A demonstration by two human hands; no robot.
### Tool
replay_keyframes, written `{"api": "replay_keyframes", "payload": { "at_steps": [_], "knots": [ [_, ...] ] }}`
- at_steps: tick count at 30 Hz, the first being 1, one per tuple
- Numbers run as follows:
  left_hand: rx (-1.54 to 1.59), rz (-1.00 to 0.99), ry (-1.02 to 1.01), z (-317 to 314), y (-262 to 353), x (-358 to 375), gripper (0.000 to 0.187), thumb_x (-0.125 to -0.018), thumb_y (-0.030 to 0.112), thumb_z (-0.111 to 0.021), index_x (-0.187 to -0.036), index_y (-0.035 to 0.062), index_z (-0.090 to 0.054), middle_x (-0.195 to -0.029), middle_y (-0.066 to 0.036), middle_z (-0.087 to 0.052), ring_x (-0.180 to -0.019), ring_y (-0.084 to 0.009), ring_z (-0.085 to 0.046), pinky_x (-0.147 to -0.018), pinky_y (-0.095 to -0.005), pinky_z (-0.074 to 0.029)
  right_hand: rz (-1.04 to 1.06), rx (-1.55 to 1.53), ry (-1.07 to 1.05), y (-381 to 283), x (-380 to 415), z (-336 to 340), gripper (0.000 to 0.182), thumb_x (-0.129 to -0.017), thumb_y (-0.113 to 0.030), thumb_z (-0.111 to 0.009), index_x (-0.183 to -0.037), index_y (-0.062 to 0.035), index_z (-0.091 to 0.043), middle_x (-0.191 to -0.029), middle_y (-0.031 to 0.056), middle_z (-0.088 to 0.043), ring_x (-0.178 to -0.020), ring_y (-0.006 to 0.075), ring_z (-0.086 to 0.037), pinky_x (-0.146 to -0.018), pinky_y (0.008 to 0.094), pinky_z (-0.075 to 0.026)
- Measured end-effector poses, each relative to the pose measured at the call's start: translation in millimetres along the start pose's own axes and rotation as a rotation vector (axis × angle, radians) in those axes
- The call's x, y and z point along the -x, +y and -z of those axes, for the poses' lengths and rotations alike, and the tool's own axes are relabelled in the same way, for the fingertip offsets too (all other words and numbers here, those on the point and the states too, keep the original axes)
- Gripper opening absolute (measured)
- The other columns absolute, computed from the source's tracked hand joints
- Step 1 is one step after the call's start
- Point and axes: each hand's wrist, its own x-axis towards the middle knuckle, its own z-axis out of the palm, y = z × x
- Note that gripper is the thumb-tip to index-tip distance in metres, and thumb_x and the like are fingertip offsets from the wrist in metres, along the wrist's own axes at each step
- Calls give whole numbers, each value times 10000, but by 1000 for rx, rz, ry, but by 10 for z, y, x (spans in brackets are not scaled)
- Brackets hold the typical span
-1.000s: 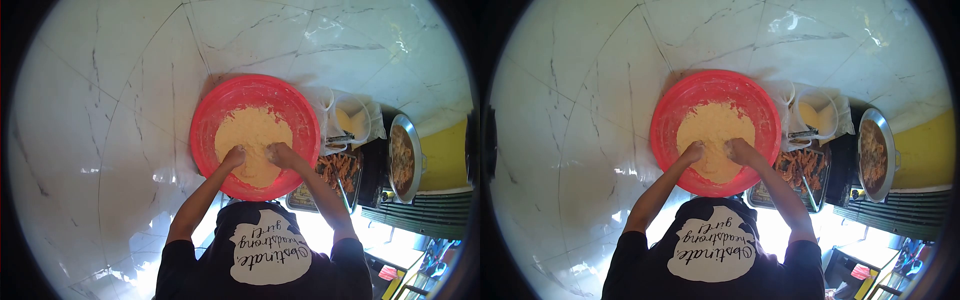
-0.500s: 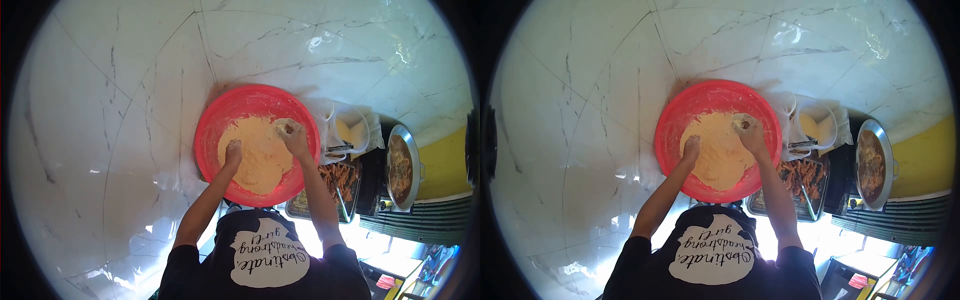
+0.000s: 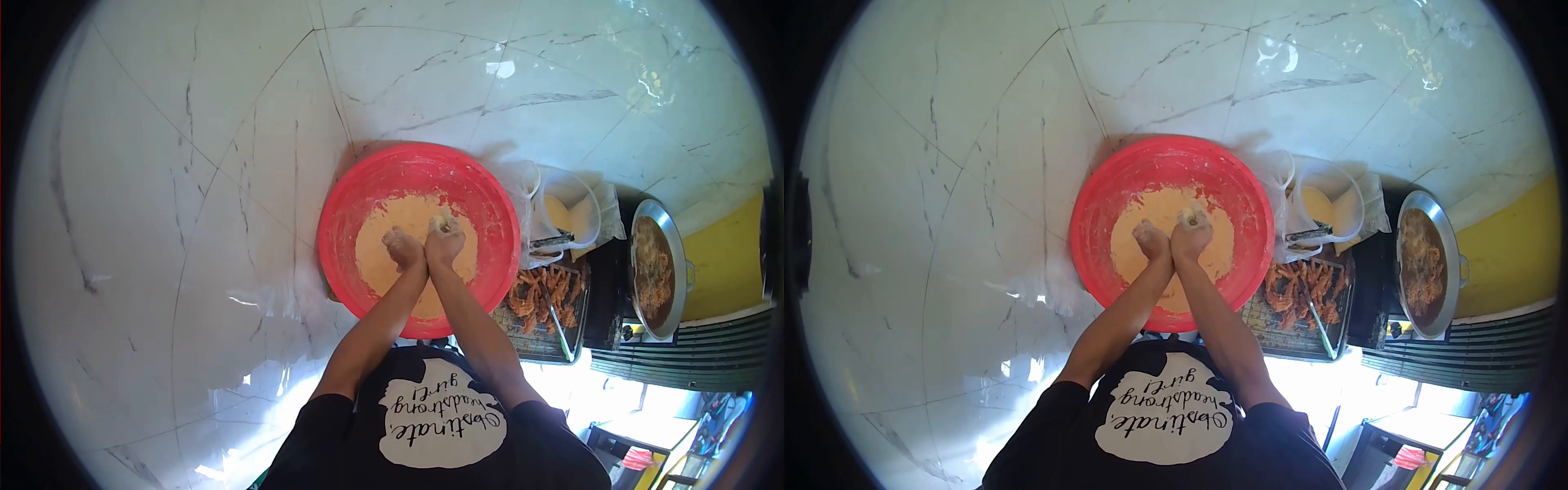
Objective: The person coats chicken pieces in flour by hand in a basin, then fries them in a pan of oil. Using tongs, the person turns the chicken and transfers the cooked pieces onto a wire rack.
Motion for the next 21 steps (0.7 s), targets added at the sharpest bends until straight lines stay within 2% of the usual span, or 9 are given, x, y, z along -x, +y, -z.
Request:
{"api": "replay_keyframes", "payload": {
  "at_steps": [4, 6, 7, 10, 12, 16, 18, 19, 21],
  "knots": [
    [79, 97, 28, 108, 80, 15, 399, -938, 352, -364, -1081, 7, -502, -1065, -230, -586, -1039, -347, -552, -912, -493, -379, 146, -103, 14, 37, -36, 27, 308, -776, -30, -611, -1079, 24, -623, -879, 63, -630, -769, 133, -583, -692, 258, -475],
    [-75, 33, -89, -110, -293, -278, 446, -932, 389, -360, -1180, 30, -453, -1179, -199, -549, -1133, -362, -501, -984, -569, -261, 329, 82, 91, 239, -10, -81, 306, -775, -51, -616, -1069, 32, -621, -836, 62, -631, -757, 161, -597, -695, 265, -477],
    [-80, 40, -85, 47, -124, -92, 446, -932, 389, -360, -1180, 30, -453, -1179, -199, -549, -1133, -362, -501, -984, -569, -261, 322, 86, 86, 204, 38, -33, 306, -775, -51, -616, -1069, 32, -621, -836, 62, -631, -757, 161, -597, -695, 265, -477],
    [-6, 53, -44, 272, 175, 175, 484, -922, 402, -374, -1221, 25, -428, -1294, -170, -484, -1224, -349, -426, -1025, -559, -207, 156, 59, -18, 290, -77, 106, 276, -760, -87, -634, -1012, 24, -642, -814, 92, -656, -705, 166, -605, -667, 294, -486],
    [-205, -45, -90, 274, 44, -108, 476, -916, 450, -380, -1230, 95, -431, -1162, -150, -553, -1104, -288, -517, -935, -566, -285, -234, 41, -368, 607, -351, 158, 280, -750, -93, -640, -1010, 13, -647, -827, 93, -659, -727, 171, -616, -669, 286, -489],
    [-92, -262, -285, 465, -348, -529, 487, -907, 441, -396, -1250, 95, -422, -1181, -150, -552, -1122, -305, -508, -943, -598, -262, -213, 141, -671, 559, -472, 344, 318, -759, -61, -634, -1065, 19, -617, -906, 117, -665, -721, 160, -624, -646, 289, -506],
    [-227, -317, -479, 627, -373, -624, 432, -915, 374, -403, -1193, 50, -477, -1212, -167, -541, -1139, -330, -496, -979, -530, -289, 195, 372, -773, 536, -530, 384, 311, -757, -83, -660, -1050, 14, -623, -896, 112, -662, -704, 153, -625, -635, 286, -505],
    [-230, -314, -477, 730, -344, -583, 432, -915, 374, -403, -1193, 50, -477, -1212, -167, -541, -1139, -330, -496, -979, -530, -289, 192, 372, -777, 513, -544, 407, 311, -757, -83, -660, -1050, 14, -623, -896, 112, -662, -704, 153, -625, -635, 286, -505],
    [-162, -408, -604, 882, -280, -521, 381, -920, 300, -405, -1109, -5, -532, -1194, -202, -539, -1124, -338, -503, -972, -407, -345, 308, 409, -912, 486, -617, 411, 315, -751, -115, -685, -1044, -9, -632, -868, 100, -663, -701, 152, -623, -635, 289, -505]
  ]
}}
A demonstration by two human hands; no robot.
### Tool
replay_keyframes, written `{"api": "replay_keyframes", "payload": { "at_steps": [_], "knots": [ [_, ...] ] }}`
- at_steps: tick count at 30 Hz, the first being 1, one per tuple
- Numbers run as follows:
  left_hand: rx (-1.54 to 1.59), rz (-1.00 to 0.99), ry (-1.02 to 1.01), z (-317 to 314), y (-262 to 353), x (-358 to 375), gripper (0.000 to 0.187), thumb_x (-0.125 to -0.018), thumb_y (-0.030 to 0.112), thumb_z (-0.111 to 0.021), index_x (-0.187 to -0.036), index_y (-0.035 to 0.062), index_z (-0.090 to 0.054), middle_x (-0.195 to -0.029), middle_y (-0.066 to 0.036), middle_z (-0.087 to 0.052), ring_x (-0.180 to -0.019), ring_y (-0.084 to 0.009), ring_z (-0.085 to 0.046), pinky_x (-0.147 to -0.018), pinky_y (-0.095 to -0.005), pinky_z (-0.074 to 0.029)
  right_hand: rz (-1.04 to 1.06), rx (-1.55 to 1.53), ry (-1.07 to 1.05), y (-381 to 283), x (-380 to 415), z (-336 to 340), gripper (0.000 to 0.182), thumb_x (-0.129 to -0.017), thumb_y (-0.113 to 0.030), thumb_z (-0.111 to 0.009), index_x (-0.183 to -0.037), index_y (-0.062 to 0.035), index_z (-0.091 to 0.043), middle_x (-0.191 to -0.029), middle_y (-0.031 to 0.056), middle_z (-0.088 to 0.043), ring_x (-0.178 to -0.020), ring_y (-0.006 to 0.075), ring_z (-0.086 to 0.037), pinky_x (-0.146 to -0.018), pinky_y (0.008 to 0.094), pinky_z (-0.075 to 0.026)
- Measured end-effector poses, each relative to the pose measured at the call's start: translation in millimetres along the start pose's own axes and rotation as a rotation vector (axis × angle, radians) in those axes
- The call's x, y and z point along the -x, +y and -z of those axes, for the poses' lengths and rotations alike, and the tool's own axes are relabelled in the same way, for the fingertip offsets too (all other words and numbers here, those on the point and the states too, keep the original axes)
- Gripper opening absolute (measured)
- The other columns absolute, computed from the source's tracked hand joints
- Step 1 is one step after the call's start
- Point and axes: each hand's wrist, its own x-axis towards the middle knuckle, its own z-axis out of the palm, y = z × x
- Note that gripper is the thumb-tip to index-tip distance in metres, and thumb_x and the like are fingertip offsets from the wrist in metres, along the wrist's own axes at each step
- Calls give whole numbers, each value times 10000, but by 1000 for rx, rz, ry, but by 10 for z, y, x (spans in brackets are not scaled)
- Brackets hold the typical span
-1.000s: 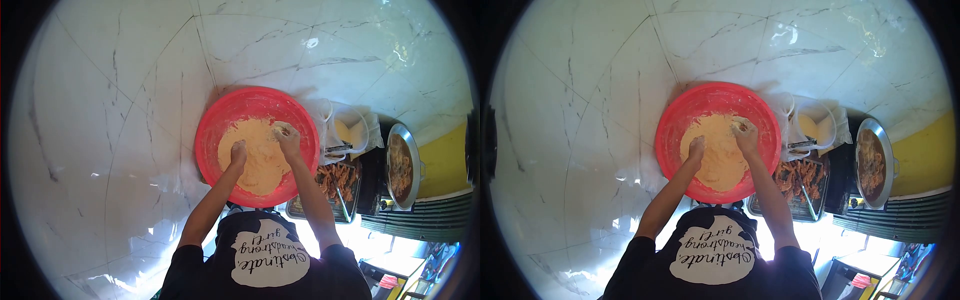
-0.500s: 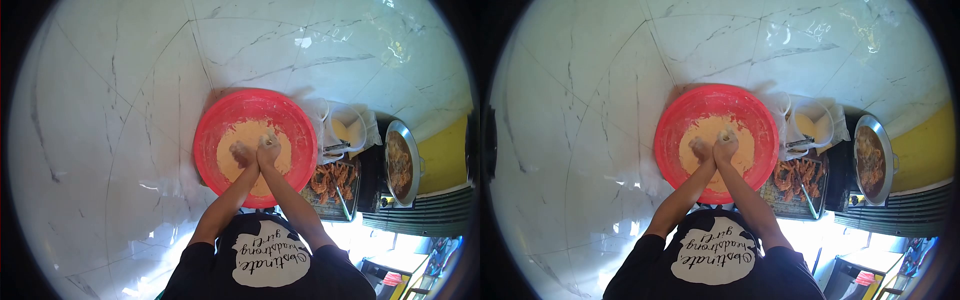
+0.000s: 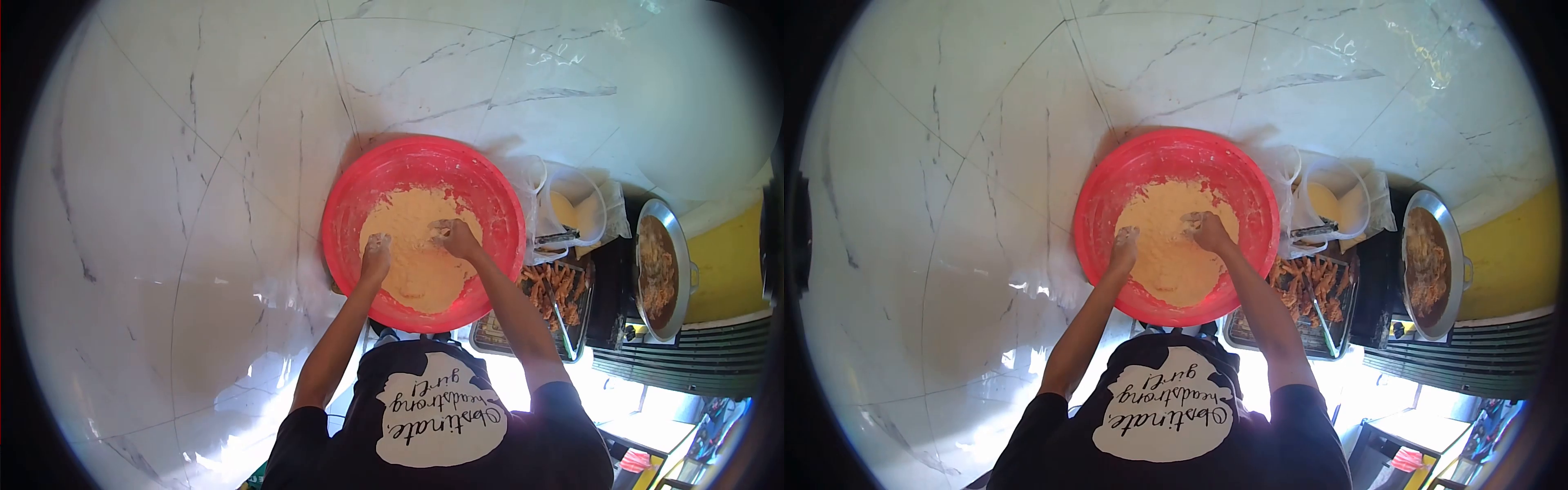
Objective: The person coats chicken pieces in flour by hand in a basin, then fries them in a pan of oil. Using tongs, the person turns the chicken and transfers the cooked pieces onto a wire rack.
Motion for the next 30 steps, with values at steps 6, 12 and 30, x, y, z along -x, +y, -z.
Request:
{"api": "replay_keyframes", "payload": {
  "at_steps": [6, 12, 30],
  "knots": [
    [-97, -241, -3, -75, -178, 151, 360, -930, 264, -414, -1036, -55, -541, -1065, -236, -558, -1027, -364, -521, -908, -375, -392, 38, 149, -25, -42, 28, -27, 287, -764, -134, -686, -1026, -28, -641, -811, 121, -656, -695, 159, -623, -658, 294, -499],
    [9, -83, -8, -107, 153, 538, 350, -946, 248, -407, -1042, -63, -536, -1049, -240, -565, -1016, -374, -528, -881, -369, -414, 348, 94, 176, -325, 253, 115, 192, -750, -112, -645, -900, 5, -631, -735, 170, -611, -666, 288, -598, -633, 349, -480],
    [-234, -194, -25, -527, 229, 1095, 369, -911, 306, -467, -1142, 29, -545, -1111, -194, -570, -1025, -326, -569, -887, -411, -422, 199, -98, 246, -545, 1137, 570, 236, -766, -127, -667, -954, 14, -649, -850, 193, -642, -747, 283, -646, -651, 335, -497]
  ]
}}
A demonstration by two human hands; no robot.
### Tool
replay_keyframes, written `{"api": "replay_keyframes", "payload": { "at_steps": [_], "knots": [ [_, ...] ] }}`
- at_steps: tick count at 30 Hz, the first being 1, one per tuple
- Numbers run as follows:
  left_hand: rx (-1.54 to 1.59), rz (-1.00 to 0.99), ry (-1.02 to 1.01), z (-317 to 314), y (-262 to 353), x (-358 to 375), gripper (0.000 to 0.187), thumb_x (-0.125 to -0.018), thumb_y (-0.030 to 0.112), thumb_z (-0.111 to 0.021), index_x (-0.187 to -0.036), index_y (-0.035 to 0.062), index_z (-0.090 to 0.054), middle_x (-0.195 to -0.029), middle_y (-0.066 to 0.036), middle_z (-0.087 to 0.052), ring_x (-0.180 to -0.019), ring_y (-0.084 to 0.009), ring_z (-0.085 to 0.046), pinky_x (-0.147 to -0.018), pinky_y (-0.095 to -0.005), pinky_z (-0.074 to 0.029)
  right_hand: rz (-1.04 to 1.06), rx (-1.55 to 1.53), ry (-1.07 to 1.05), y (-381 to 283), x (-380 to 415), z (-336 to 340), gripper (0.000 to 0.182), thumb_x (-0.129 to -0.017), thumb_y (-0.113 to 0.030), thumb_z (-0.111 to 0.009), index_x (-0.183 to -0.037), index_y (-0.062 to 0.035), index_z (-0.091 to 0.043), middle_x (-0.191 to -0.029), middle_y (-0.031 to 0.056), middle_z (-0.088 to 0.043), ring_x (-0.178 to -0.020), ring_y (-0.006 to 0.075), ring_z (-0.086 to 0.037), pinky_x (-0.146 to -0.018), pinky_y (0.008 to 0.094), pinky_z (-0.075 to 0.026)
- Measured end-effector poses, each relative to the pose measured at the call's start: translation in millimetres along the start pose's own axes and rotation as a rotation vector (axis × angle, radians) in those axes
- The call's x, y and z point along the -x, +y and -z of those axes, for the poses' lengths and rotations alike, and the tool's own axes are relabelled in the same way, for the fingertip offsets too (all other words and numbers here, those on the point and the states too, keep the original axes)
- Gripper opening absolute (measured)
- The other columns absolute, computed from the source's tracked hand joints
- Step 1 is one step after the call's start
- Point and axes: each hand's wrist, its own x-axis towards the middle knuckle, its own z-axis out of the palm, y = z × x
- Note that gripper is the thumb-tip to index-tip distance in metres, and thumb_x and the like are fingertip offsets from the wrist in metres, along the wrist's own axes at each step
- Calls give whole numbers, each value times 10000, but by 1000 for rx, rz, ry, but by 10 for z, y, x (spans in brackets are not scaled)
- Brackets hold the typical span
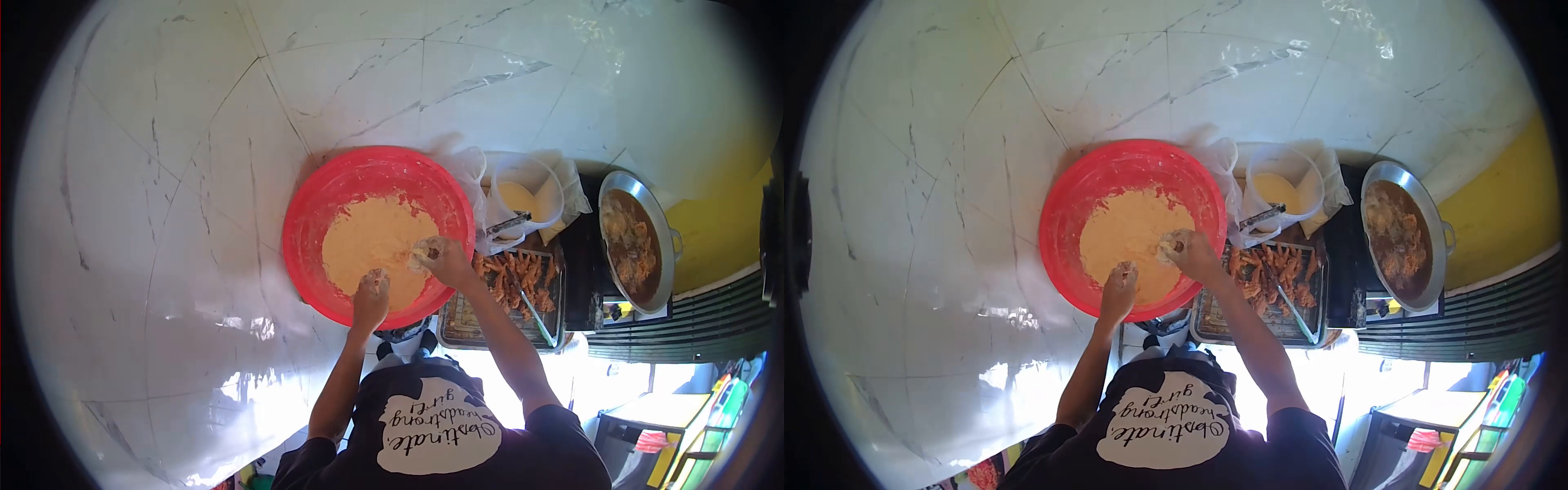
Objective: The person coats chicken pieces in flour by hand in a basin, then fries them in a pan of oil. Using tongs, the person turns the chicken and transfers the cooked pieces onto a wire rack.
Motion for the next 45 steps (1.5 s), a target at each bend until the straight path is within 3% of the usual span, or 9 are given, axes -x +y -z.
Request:
{"api": "replay_keyframes", "payload": {
  "at_steps": [4, 6, 11, 16, 22, 25, 31, 36, 45],
  "knots": [
    [-16, -52, -103, -15, -38, 30, 359, -904, 304, -479, -1142, 43, -547, -1120, -178, -572, -1033, -322, -564, -887, -441, -407, -103, 59, 80, -135, 175, -78, 240, -762, -125, -679, -955, 16, -653, -858, 182, -648, -757, 273, -648, -659, 328, -500],
    [-123, -154, -53, -33, -56, 56, 292, -895, 238, -518, -1092, 28, -564, -1044, -183, -595, -994, -313, -585, -855, -374, -445, -168, 111, 81, -184, 241, -124, 236, -765, -124, -682, -952, 19, -655, -875, 177, -652, -758, 260, -649, -676, 315, -506],
    [-210, -183, -136, 53, 44, 100, 304, -876, 281, -529, -1104, 83, -565, -1121, -119, -570, -1047, -282, -548, -891, -449, -372, -59, 105, 235, -284, 419, -116, 207, -753, -71, -685, -939, 17, -659, -886, 158, -657, -763, 229, -651, -683, 297, -513],
    [-207, -217, -155, 49, 19, 117, 313, -862, 279, -539, -1094, 71, -566, -1115, -142, -582, -1042, -319, -551, -889, -496, -373, 31, 174, 393, -556, 576, 262, 224, -716, -9, -695, -935, 19, -661, -903, 141, -662, -795, 212, -658, -692, 293, -519],
    [-229, -268, -157, -50, 105, 139, 289, -858, 255, -543, -1079, 69, -564, -1081, -156, -587, -1024, -330, -550, -862, -490, -381, -2, 190, 528, -645, 856, 886, 277, -687, 15, -704, -960, 18, -660, -938, 136, -661, -820, 208, -660, -711, 290, -525],
    [-240, -393, -86, -216, 189, 148, 269, -875, 217, -541, -1074, 38, -567, -1066, -154, -585, -981, -310, -569, -850, -427, -428, -18, 166, 567, -656, 1027, 1236, 270, -695, 18, -705, -961, 26, -657, -942, 139, -657, -823, 213, -660, -712, 285, -536],
    [-257, -284, -10, -527, 484, 246, 319, -906, 226, -509, -1100, -24, -548, -1108, -212, -568, -1013, -347, -558, -881, -397, -433, 0, 223, 588, -649, 1417, 2125, 244, -723, 4, -727, -947, 50, -641, -964, 129, -639, -861, 175, -647, -723, 264, -562],
    [-332, -79, 271, -693, 579, 249, 381, -941, 287, -432, -1105, -40, -539, -1070, -219, -585, -986, -364, -570, -852, -423, -439, 39, 391, 550, -628, 1760, 2995, 270, -705, 4, -731, -958, 42, -647, -942, 144, -651, -824, 203, -663, -721, 286, -570],
    [-376, -57, 389, -762, 700, 256, 432, -963, 320, -389, -1095, -61, -544, -1063, -233, -581, -986, -362, -566, -838, -422, -435, -110, 587, 532, -76, 1919, 4321, 234, -730, -53, -706, -947, 21, -659, -939, 163, -660, -831, 247, -663, -751, 325, -528]
  ]
}}
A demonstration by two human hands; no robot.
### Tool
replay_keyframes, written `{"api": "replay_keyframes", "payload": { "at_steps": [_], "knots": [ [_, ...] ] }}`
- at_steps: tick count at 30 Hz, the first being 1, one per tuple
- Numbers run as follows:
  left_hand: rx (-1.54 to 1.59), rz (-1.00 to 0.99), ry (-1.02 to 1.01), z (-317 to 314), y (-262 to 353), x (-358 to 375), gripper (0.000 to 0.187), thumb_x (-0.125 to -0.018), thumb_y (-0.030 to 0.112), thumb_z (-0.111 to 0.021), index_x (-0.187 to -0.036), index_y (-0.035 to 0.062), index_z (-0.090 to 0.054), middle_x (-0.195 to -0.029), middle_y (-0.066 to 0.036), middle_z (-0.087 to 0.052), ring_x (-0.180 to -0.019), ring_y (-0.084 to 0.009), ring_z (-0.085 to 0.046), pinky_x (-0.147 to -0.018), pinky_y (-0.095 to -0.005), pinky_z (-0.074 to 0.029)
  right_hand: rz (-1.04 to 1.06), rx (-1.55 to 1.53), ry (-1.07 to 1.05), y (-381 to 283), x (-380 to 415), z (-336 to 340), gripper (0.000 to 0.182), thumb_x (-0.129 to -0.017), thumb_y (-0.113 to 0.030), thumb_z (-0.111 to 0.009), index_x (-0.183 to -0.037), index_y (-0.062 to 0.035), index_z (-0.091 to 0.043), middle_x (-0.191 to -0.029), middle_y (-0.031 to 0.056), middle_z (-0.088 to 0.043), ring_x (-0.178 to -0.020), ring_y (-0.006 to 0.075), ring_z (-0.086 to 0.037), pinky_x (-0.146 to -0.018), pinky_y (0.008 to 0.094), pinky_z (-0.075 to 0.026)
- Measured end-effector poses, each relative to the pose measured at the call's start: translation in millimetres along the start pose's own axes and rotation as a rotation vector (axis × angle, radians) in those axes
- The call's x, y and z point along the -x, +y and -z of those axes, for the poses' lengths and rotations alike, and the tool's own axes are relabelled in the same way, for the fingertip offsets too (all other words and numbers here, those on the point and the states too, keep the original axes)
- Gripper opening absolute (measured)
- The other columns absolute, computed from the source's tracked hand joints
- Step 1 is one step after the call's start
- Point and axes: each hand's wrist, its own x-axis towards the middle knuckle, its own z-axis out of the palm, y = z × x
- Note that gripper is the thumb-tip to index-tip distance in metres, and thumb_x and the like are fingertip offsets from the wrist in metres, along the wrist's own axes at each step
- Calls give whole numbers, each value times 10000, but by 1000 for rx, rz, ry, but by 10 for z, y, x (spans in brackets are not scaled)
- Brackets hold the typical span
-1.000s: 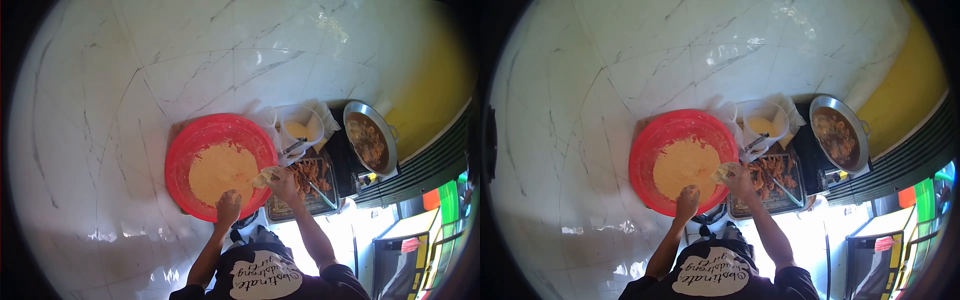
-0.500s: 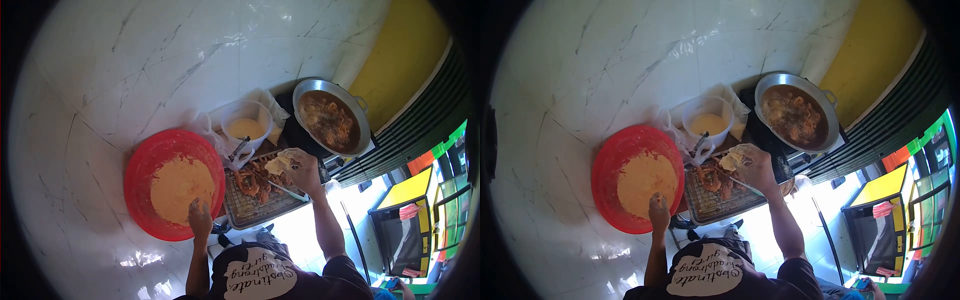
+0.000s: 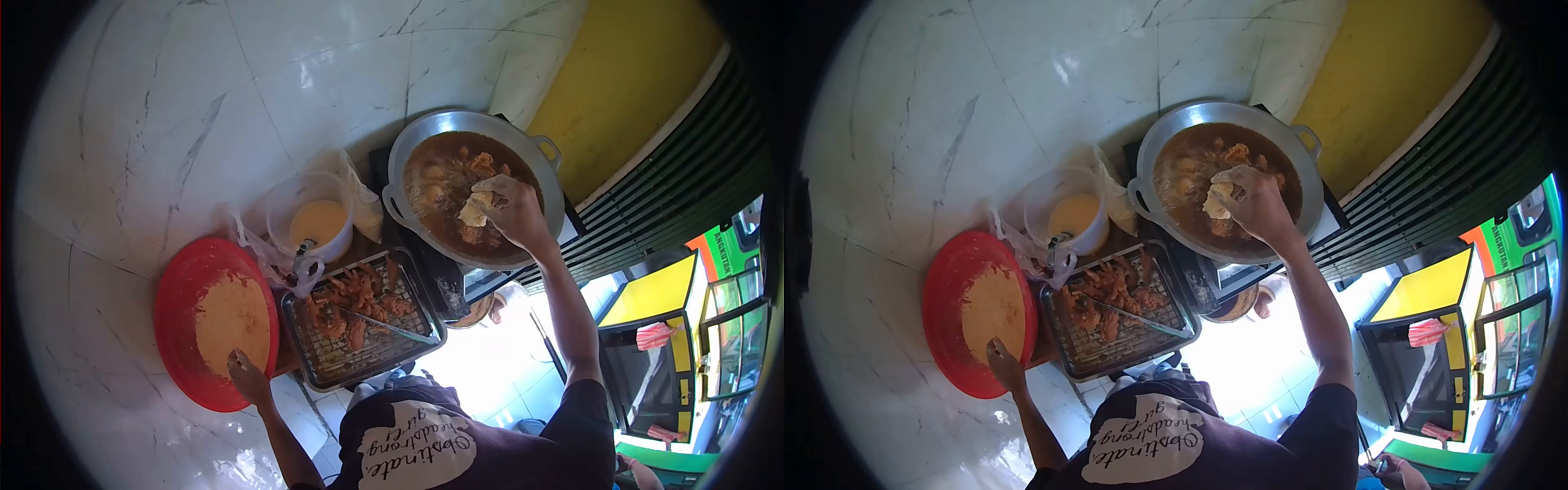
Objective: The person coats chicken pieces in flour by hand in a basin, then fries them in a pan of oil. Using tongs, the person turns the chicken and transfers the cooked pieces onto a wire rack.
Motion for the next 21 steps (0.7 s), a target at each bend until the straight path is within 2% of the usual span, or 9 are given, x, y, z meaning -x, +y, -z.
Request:
{"api": "replay_keyframes", "payload": {
  "at_steps": [1, 5, 7, 10, 14, 17, 19, 21],
  "knots": [
    [-1, 3, 3, 0, 10, 10, 432, -963, 320, -389, -1095, -61, -544, -1063, -233, -581, -986, -362, -566, -838, -422, -435, -13, 20, -7, 114, -56, 8, 231, -735, -61, -687, -949, 20, -655, -930, 175, -658, -851, 280, -655, -780, 348, -507],
    [-4, 8, 18, -17, -12, 0, 432, -964, 326, -389, -1096, -55, -545, -1052, -229, -583, -980, -363, -565, -836, -423, -433, 95, 133, -7, 627, -222, -129, 218, -753, -85, -667, -946, 16, -653, -934, 188, -651, -868, 322, -637, -807, 354, -486],
    [-9, 17, 15, -20, 8, 11, 429, -963, 326, -391, -1095, -51, -547, -1050, -227, -584, -978, -362, -566, -834, -423, -434, 17, 161, -77, 719, -272, -180, 200, -760, -79, -652, -937, 14, -652, -935, 196, -646, -886, 344, -622, -821, 357, -478],
    [-32, 15, 53, -11, 44, 44, 428, -962, 328, -394, -1089, -49, -551, -1051, -229, -586, -971, -364, -569, -831, -425, -437, -28, 85, -165, 981, -316, -319, 199, -762, -72, -647, -941, 17, -649, -932, 198, -645, -901, 346, -616, -830, 375, -471],
    [-47, 8, 39, -20, 30, 33, 436, -959, 331, -393, -1085, -55, -552, -1038, -238, -593, -958, -380, -573, -820, -429, -442, 17, 115, -218, 1185, -330, -429, 201, -768, -74, -641, -949, 13, -649, -929, 197, -646, -901, 347, -614, -831, 394, -468],
    [-48, -5, 27, -45, -8, 23, 437, -956, 327, -397, -1081, -60, -554, -1029, -247, -597, -943, -388, -578, -809, -430, -446, 120, 207, -146, 1157, -364, -411, 232, -748, -71, -648, -963, 15, -657, -940, 198, -652, -907, 328, -625, -839, 368, -472],
    [-48, -4, 28, -25, -18, 16, 426, -954, 318, -403, -1074, -60, -558, -1031, -247, -596, -940, -385, -581, -804, -428, -449, 70, 164, -160, 770, -407, -187, 220, -757, -71, -647, -965, 0, -653, -955, 191, -645, -905, 349, -608, -830, 404, -464],
    [-25, 2, 15, -20, 35, 13, 405, -953, 304, -403, -1076, -48, -560, -1026, -229, -594, -933, -373, -587, -803, -428, -454, 114, 186, -109, 615, -408, -101, 223, -753, -64, -646, -966, 1, -652, -958, 193, -643, -907, 351, -606, -830, 400, -466]
  ]
}}
